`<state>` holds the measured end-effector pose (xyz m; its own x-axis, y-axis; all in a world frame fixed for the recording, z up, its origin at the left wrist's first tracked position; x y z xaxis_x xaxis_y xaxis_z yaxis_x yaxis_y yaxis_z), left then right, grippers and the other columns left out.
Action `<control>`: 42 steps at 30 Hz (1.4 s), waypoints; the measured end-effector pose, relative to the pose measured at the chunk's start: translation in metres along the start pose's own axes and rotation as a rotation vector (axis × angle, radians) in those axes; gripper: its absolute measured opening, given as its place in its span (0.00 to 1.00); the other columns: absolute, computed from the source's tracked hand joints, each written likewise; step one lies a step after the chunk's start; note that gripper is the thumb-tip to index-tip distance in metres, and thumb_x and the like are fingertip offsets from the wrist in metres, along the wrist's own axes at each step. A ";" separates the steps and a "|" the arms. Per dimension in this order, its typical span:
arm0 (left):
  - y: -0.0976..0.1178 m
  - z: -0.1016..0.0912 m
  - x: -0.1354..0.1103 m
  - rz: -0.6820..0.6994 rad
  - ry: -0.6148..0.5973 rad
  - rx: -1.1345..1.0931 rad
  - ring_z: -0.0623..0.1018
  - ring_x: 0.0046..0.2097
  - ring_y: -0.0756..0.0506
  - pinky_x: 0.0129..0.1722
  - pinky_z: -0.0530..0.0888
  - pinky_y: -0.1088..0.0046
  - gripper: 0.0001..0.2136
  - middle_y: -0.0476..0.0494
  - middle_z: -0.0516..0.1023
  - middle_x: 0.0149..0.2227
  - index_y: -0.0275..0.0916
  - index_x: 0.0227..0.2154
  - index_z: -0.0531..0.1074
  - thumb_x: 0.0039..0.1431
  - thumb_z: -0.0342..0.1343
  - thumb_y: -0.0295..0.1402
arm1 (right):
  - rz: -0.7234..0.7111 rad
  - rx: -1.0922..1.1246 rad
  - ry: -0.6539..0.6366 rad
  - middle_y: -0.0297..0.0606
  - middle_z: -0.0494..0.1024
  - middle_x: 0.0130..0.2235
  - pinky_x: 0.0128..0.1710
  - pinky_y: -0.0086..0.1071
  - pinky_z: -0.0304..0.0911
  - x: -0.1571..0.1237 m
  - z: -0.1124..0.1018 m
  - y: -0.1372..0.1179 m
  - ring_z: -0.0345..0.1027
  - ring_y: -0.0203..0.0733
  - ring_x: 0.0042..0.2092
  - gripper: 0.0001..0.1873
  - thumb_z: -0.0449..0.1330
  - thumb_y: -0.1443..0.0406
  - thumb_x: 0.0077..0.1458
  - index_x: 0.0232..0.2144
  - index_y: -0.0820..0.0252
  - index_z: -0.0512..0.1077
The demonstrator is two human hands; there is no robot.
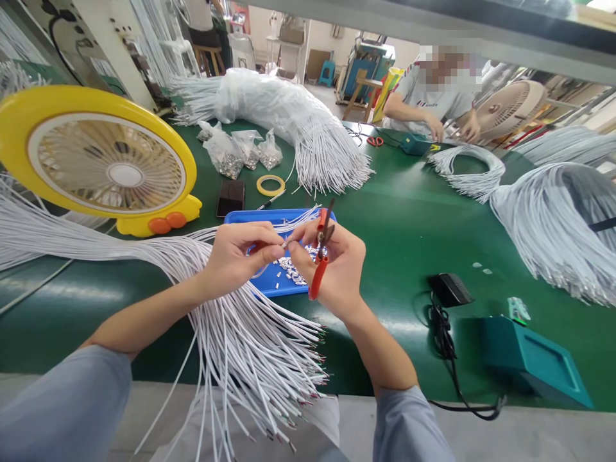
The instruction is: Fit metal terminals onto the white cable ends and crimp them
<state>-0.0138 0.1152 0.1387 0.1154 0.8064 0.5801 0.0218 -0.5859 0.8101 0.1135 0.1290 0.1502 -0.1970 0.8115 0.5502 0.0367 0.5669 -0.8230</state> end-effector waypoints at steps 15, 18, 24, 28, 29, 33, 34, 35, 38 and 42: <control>-0.014 -0.006 0.006 -0.101 0.015 -0.072 0.66 0.25 0.54 0.23 0.62 0.78 0.10 0.48 0.74 0.24 0.34 0.24 0.75 0.50 0.66 0.35 | 0.007 0.017 0.065 0.32 0.78 0.32 0.39 0.33 0.65 0.004 -0.006 0.005 0.71 0.35 0.34 0.03 0.60 0.70 0.54 0.29 0.58 0.72; -0.018 -0.006 0.006 -0.095 0.029 -0.087 0.67 0.25 0.55 0.24 0.63 0.78 0.09 0.49 0.73 0.23 0.34 0.23 0.74 0.48 0.67 0.34 | 0.031 0.055 0.008 0.32 0.77 0.32 0.37 0.32 0.65 0.001 0.002 0.005 0.69 0.33 0.32 0.02 0.61 0.68 0.54 0.30 0.57 0.73; -0.020 -0.006 0.004 -0.092 0.057 -0.029 0.66 0.24 0.56 0.23 0.62 0.80 0.09 0.50 0.73 0.23 0.34 0.22 0.73 0.50 0.66 0.32 | 0.012 -0.046 -0.021 0.31 0.77 0.31 0.32 0.30 0.62 -0.001 0.006 0.000 0.65 0.32 0.30 0.08 0.65 0.73 0.46 0.25 0.59 0.69; -0.018 -0.009 0.003 -0.074 0.104 0.013 0.63 0.23 0.57 0.21 0.60 0.81 0.12 0.52 0.70 0.21 0.34 0.20 0.70 0.49 0.66 0.32 | -0.004 -0.149 0.015 0.28 0.75 0.30 0.31 0.28 0.59 -0.002 0.002 -0.003 0.64 0.31 0.30 0.11 0.65 0.76 0.43 0.26 0.58 0.69; -0.018 -0.009 0.003 -0.077 0.110 0.022 0.63 0.23 0.57 0.21 0.60 0.81 0.12 0.52 0.69 0.21 0.34 0.20 0.69 0.49 0.66 0.32 | -0.009 -0.163 0.019 0.28 0.75 0.29 0.31 0.28 0.59 -0.002 0.002 -0.003 0.64 0.31 0.30 0.11 0.65 0.76 0.44 0.26 0.58 0.69; -0.020 -0.009 0.004 -0.090 0.095 -0.016 0.64 0.23 0.56 0.21 0.61 0.80 0.11 0.51 0.70 0.22 0.34 0.21 0.72 0.48 0.68 0.34 | -0.014 -0.151 0.025 0.29 0.75 0.29 0.32 0.28 0.61 -0.002 0.001 -0.004 0.65 0.31 0.30 0.09 0.64 0.75 0.46 0.26 0.59 0.69; -0.021 -0.008 0.004 -0.096 0.081 -0.046 0.65 0.23 0.56 0.21 0.61 0.80 0.11 0.50 0.71 0.22 0.34 0.22 0.73 0.48 0.68 0.36 | -0.014 -0.148 0.031 0.30 0.74 0.29 0.33 0.28 0.61 -0.001 0.000 -0.004 0.65 0.32 0.30 0.08 0.63 0.74 0.46 0.27 0.59 0.69; -0.022 -0.006 0.005 -0.105 0.061 -0.078 0.65 0.23 0.55 0.21 0.62 0.79 0.12 0.50 0.72 0.22 0.34 0.23 0.74 0.48 0.67 0.38 | -0.010 -0.148 0.035 0.30 0.74 0.29 0.33 0.29 0.62 0.001 -0.001 -0.003 0.65 0.32 0.30 0.07 0.63 0.73 0.47 0.27 0.59 0.69; -0.023 -0.001 0.006 -0.141 -0.002 -0.151 0.67 0.24 0.54 0.23 0.65 0.78 0.12 0.48 0.73 0.23 0.34 0.24 0.75 0.52 0.64 0.40 | 0.015 -0.152 0.074 0.31 0.73 0.28 0.32 0.29 0.62 0.007 -0.007 0.001 0.65 0.33 0.29 0.06 0.63 0.70 0.48 0.25 0.59 0.68; -0.012 0.002 0.002 -0.121 -0.052 -0.128 0.70 0.27 0.52 0.26 0.68 0.77 0.11 0.46 0.75 0.25 0.35 0.26 0.75 0.56 0.60 0.38 | 0.064 -0.179 0.146 0.33 0.75 0.28 0.33 0.30 0.62 0.017 -0.019 0.018 0.66 0.34 0.30 0.05 0.62 0.67 0.48 0.24 0.60 0.68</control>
<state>-0.0122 0.1239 0.1295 0.1709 0.8631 0.4753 -0.0871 -0.4673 0.8798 0.1293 0.1557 0.1475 -0.0453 0.8510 0.5232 0.2203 0.5194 -0.8257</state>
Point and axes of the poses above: each hand's wrist, its own x-axis towards the middle knuckle, its own z-axis out of the palm, y = z × x, the point moved 10 cm from there along x, towards the middle knuckle
